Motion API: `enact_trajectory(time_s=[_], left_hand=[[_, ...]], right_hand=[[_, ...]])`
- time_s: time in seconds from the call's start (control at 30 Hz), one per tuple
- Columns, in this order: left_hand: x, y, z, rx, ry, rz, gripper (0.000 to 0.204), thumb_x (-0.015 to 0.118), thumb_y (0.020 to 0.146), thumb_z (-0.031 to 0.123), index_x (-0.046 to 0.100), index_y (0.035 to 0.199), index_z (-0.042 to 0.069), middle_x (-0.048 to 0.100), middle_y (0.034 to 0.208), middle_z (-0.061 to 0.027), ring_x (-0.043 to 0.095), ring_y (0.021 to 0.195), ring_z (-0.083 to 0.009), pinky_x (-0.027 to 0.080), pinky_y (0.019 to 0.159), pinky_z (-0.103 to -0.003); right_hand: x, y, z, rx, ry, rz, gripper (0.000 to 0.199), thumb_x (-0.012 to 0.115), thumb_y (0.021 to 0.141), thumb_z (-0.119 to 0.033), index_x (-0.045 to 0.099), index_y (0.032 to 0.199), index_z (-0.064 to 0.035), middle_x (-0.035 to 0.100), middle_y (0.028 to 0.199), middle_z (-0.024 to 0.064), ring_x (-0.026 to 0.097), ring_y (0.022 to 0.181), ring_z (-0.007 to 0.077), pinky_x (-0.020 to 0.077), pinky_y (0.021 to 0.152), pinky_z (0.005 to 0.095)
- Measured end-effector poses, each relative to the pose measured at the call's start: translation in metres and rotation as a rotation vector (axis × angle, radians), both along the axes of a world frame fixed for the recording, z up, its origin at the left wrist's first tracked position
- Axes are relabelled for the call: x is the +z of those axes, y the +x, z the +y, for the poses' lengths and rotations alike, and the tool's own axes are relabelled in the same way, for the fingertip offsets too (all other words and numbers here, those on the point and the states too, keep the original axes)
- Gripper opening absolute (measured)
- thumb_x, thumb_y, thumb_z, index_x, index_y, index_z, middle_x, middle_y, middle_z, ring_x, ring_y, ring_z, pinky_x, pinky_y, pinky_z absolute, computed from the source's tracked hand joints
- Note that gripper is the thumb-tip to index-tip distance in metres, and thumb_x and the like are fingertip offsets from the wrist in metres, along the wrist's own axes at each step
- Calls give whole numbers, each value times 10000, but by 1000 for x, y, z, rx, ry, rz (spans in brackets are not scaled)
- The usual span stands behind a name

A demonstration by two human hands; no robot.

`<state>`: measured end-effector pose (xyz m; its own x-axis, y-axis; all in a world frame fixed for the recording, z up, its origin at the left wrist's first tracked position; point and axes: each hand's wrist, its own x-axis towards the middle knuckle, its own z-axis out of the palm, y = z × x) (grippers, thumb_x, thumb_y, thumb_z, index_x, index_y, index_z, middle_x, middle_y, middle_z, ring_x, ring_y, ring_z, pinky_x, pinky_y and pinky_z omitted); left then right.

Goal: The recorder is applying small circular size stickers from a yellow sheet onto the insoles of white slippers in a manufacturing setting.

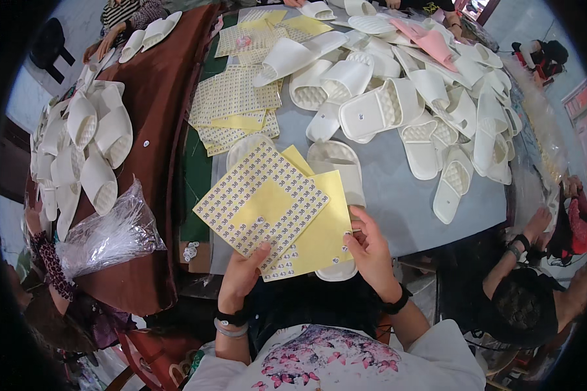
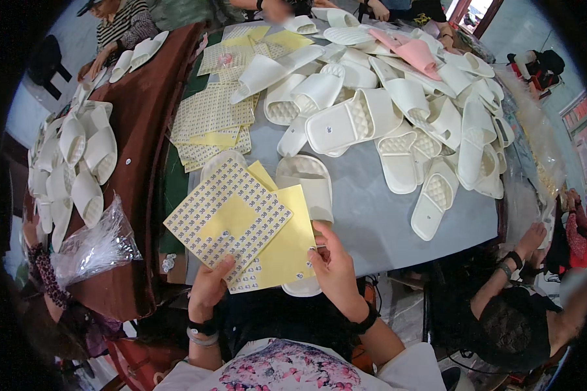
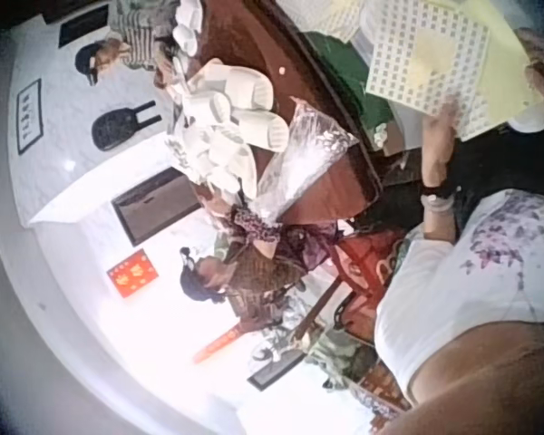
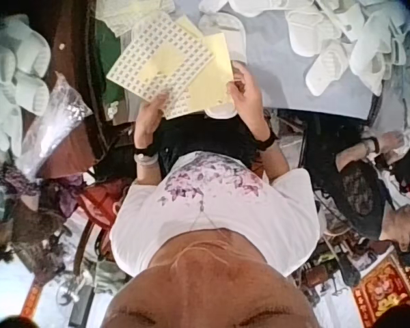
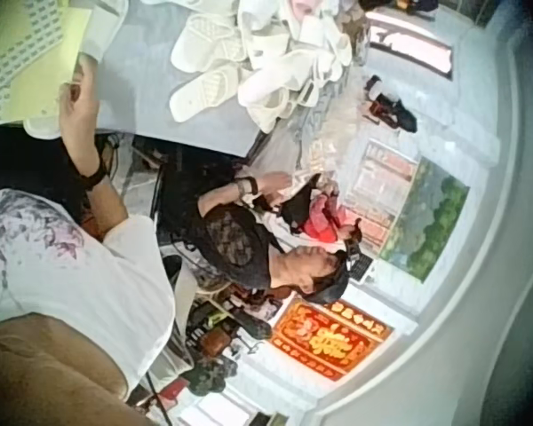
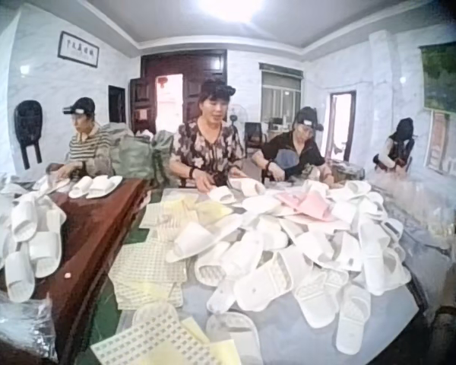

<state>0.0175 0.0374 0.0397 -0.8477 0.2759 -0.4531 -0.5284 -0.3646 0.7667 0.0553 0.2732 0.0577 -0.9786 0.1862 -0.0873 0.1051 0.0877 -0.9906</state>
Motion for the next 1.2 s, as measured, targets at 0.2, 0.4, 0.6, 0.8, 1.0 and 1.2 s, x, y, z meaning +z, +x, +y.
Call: enact_trajectory(time_s=[0.2, 0.4, 0.6, 0.8, 1.0, 1.2], left_hand=[[-10, -1, 1, -49, -125, -29, 323, 564, 842, 136, 486, 1100, -43, 580, 1033, -111, 581, 888, -160, 489, 729, -278], [-13, 1, 7, -24, -104, 3, 305, 581, 834, 159, 519, 1062, -33, 599, 986, -96, 584, 854, -141, 483, 704, -260], [-20, 1, 2, -51, -131, -26, 310, 577, 839, 185, 523, 1062, -24, 601, 979, -86, 581, 842, -123, 479, 700, -245], [-21, 0, -1, -67, -136, -44, 312, 571, 843, 190, 523, 1070, -17, 602, 977, -75, 581, 831, -117, 476, 681, -237], [-26, -1, -2, -67, -96, -52, 306, 568, 845, 187, 524, 1075, -11, 600, 979, -70, 580, 829, -115, 476, 679, -235], [-23, -2, -2, -79, -66, -45, 299, 564, 847, 182, 524, 1078, -3, 599, 980, -68, 579, 838, -118, 479, 692, -244]], right_hand=[[15, -1, -9, -88, 668, 330, 265, 584, 747, -3, 540, 1005, -42, 538, 857, 109, 545, 754, 222, 439, 668, 317], [8, 6, -50, 167, 773, 354, 149, 668, 689, -116, 605, 821, -93, 533, 785, 35, 532, 747, 218, 412, 649, 334], [-10, 3, -57, 138, 846, 360, 163, 680, 678, -150, 599, 811, -103, 538, 773, 14, 529, 733, 193, 376, 662, 324], [-12, 3, -61, 100, 851, 385, 180, 689, 671, -151, 607, 822, -100, 555, 789, 9, 530, 722, 188, 365, 651, 319], [-13, 2, -65, 64, 854, 415, 175, 691, 671, -151, 611, 818, -100, 557, 778, 7, 527, 707, 182, 358, 645, 317], [-19, 0, -64, 60, 856, 434, 141, 669, 691, -141, 591, 802, -103, 545, 752, 0, 510, 680, 169, 342, 636, 303]])
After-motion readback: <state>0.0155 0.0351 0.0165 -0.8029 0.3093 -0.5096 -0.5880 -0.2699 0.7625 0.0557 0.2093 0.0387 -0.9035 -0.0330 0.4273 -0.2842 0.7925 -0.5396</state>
